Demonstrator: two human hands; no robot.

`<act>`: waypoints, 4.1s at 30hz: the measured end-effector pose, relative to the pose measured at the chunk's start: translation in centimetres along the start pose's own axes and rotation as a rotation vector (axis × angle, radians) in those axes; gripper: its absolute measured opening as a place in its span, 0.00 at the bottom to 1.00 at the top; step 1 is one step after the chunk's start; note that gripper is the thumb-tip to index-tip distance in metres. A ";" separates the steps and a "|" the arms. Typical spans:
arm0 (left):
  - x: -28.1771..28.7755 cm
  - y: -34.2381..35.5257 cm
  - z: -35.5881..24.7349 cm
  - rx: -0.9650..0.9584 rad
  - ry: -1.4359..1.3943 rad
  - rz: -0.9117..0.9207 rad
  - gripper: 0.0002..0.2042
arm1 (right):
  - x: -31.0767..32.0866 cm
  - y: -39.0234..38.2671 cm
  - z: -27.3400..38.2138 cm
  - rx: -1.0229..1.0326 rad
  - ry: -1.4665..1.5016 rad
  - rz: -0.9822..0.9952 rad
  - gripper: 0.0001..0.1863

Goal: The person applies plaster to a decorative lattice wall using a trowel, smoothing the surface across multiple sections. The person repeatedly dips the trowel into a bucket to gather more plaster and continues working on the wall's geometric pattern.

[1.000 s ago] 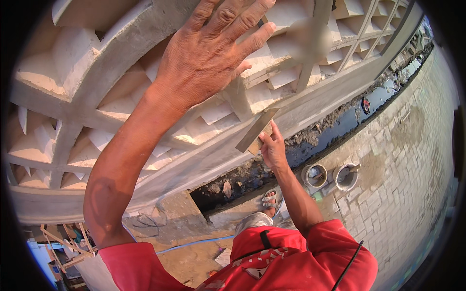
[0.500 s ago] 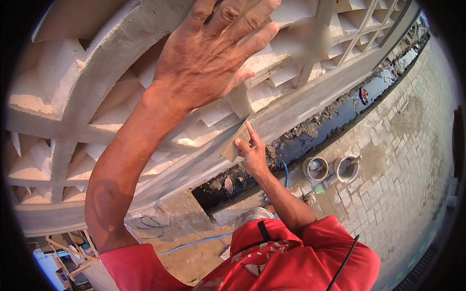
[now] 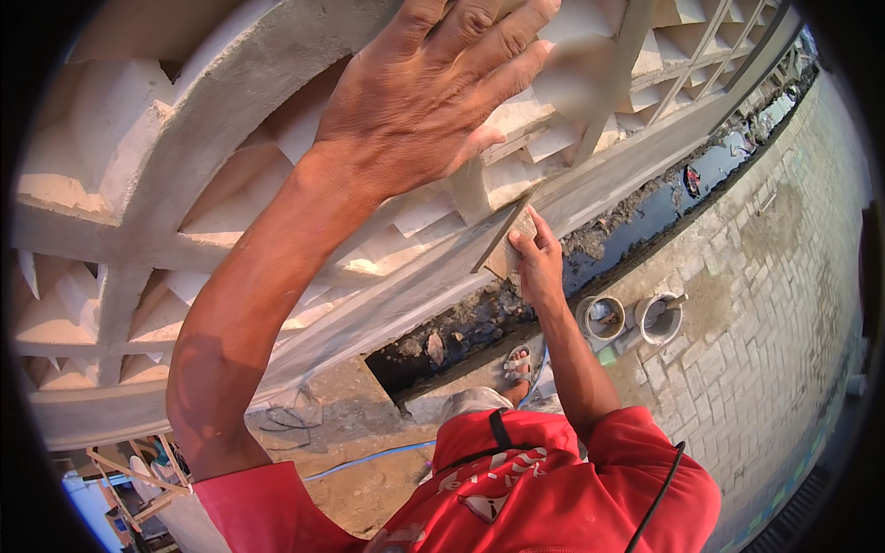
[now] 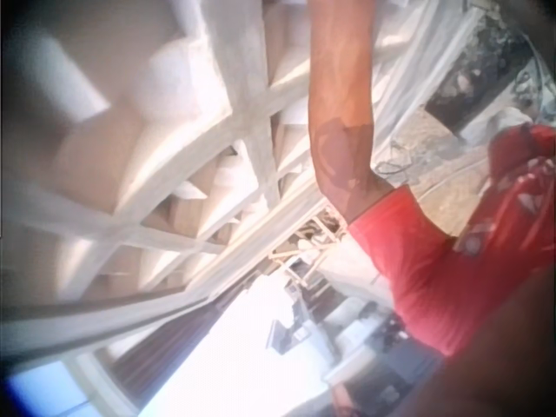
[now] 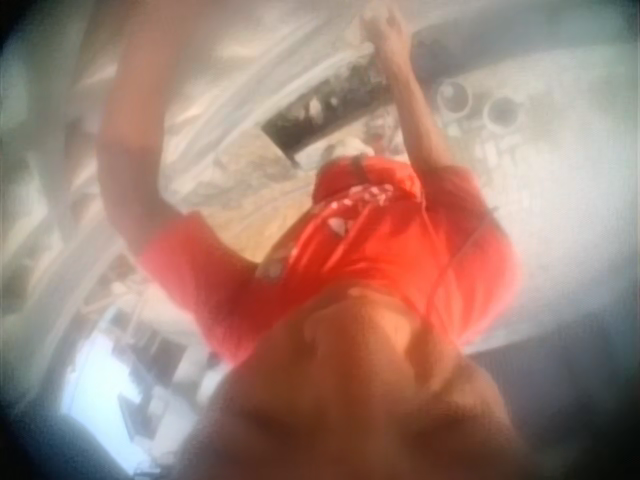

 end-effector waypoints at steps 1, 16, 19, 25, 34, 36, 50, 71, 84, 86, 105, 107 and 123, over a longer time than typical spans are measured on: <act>0.0 -0.1 0.1 0.001 0.002 -0.003 0.34 | -0.5 -0.1 -0.2 -0.013 -0.002 0.007 0.34; -0.8 -0.2 0.1 -0.011 0.096 -0.268 0.33 | 1.1 -4.2 -1.2 -0.079 0.241 0.061 0.33; 0.1 -0.1 0.0 0.025 0.030 -0.166 0.33 | 3.4 -1.6 0.5 -0.032 0.271 0.036 0.30; 0.3 0.2 0.0 0.022 0.054 -0.046 0.31 | 2.4 1.0 1.5 0.039 0.138 0.026 0.31; -1.2 0.0 0.1 0.032 0.112 -0.387 0.30 | -2.9 -1.6 -2.8 -0.084 -0.160 0.048 0.33; -0.8 0.0 0.2 0.067 0.051 -0.328 0.29 | -3.7 -3.5 -3.8 -0.136 -0.212 0.076 0.32; -0.1 0.6 0.0 0.103 0.033 -0.115 0.28 | 3.5 1.5 2.4 0.041 0.140 -0.032 0.29; -0.2 0.2 0.2 0.081 0.124 -0.046 0.30 | 3.6 1.6 3.4 0.102 -0.050 -0.070 0.32; 0.1 0.5 0.0 0.095 0.178 -0.007 0.25 | -1.4 -2.1 -2.1 -0.097 -0.197 0.056 0.32; 0.2 0.4 0.1 0.106 0.181 -0.022 0.26 | -0.5 -3.1 -1.7 -0.121 -0.224 0.064 0.32; 0.0 0.7 0.1 0.089 0.193 0.002 0.22 | -0.7 -1.2 -3.2 -0.052 -0.251 0.055 0.32; 0.2 0.3 0.1 0.098 0.163 -0.056 0.22 | -1.3 -3.9 -2.8 -0.196 -0.184 0.167 0.32; 0.1 0.4 0.2 0.133 0.127 -0.101 0.24 | 8.3 3.2 1.5 0.082 -0.071 0.171 0.23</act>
Point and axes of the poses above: each hand's wrist, its own y-axis towards the middle knuckle, its own x-axis out of the back of the hand, z = x × y, the point moved 8 cm from there along y, towards the middle knuckle, and after that the axes turned 8 degrees about x, right-handed, at the moved point
